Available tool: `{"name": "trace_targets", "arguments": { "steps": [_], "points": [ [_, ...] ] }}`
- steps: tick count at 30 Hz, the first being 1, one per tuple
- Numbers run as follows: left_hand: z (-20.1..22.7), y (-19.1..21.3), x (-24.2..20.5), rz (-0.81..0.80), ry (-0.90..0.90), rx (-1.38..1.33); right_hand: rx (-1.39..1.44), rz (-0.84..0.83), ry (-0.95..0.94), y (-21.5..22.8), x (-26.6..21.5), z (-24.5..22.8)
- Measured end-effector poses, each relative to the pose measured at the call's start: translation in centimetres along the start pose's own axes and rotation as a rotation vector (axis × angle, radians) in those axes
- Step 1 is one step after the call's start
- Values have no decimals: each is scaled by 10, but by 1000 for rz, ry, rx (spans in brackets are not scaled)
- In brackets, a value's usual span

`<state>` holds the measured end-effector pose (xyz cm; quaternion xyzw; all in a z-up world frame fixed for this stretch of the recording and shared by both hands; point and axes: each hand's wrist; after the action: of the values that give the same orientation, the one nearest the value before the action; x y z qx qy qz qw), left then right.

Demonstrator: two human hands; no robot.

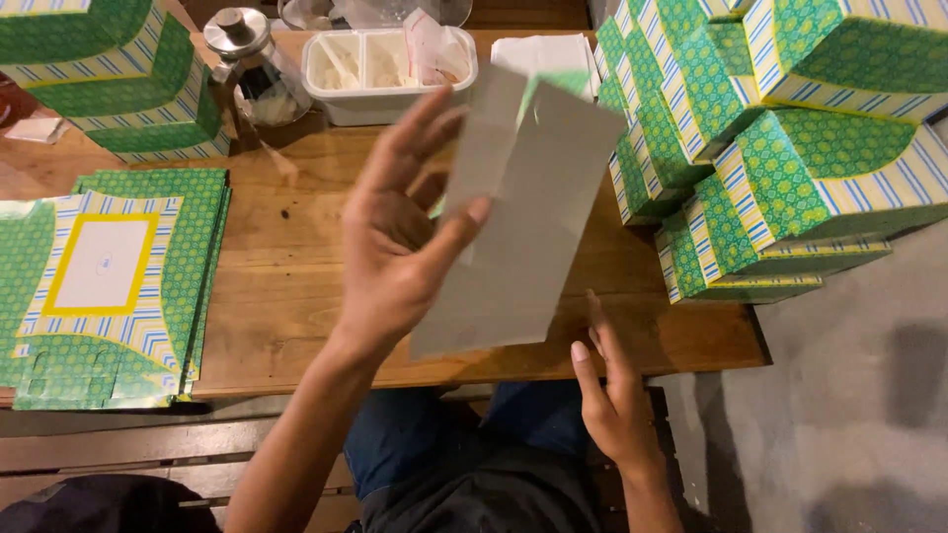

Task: The person assembles a small cardboard box by folding the flat sheet along pre-scored lines and securing the tabs with adhesive strips. The person works at a wooden table with stacks of finished boxes and adhesive materials nearby.

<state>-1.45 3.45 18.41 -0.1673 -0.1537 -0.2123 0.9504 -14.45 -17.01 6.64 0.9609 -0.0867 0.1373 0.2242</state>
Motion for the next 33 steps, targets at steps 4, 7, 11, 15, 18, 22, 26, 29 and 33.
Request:
{"name": "trace_targets", "arguments": {
  "steps": [4, 7, 11, 15, 18, 22, 26, 29, 33],
  "points": [
    [36, 12, -2, 141, -50, 13, 137, 83, 57, -3, -1, 21],
    [35, 50, -7, 278, -89, 39, 370, 164, 25, -4, 1, 39],
    [4, 112, -10, 436, -8, -30, 872, 202, -163, -6, 8, 39],
    [-60, 181, -24, 571, 118, 0, 933, 237, -267, -10, 14, 29],
    [-46, 161, -46, 676, 338, 75, 911, 254, -278, -13, 7, 38],
    [-84, 189, -63, 608, 341, 154, 777, 248, -303, -16, 9, 19],
    [-101, 199, -68, 562, 476, 879, 555, 164, -246, -18, 9, 5],
    [-96, 192, -64, 484, 427, 1357, 384, 126, -195, -19, 9, 1],
    [-90, 173, -51, 362, 420, 1656, 224, 95, -196, -18, 6, 6]
  ]
}}
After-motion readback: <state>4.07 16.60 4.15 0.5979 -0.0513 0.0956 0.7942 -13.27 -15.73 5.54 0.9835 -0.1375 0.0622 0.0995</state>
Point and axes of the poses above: each hand's wrist, its own x-axis towards the middle knuckle, its own y-axis out of the back of the hand, z = x × y, and after that the axes turned 13 degrees about y, right-handed
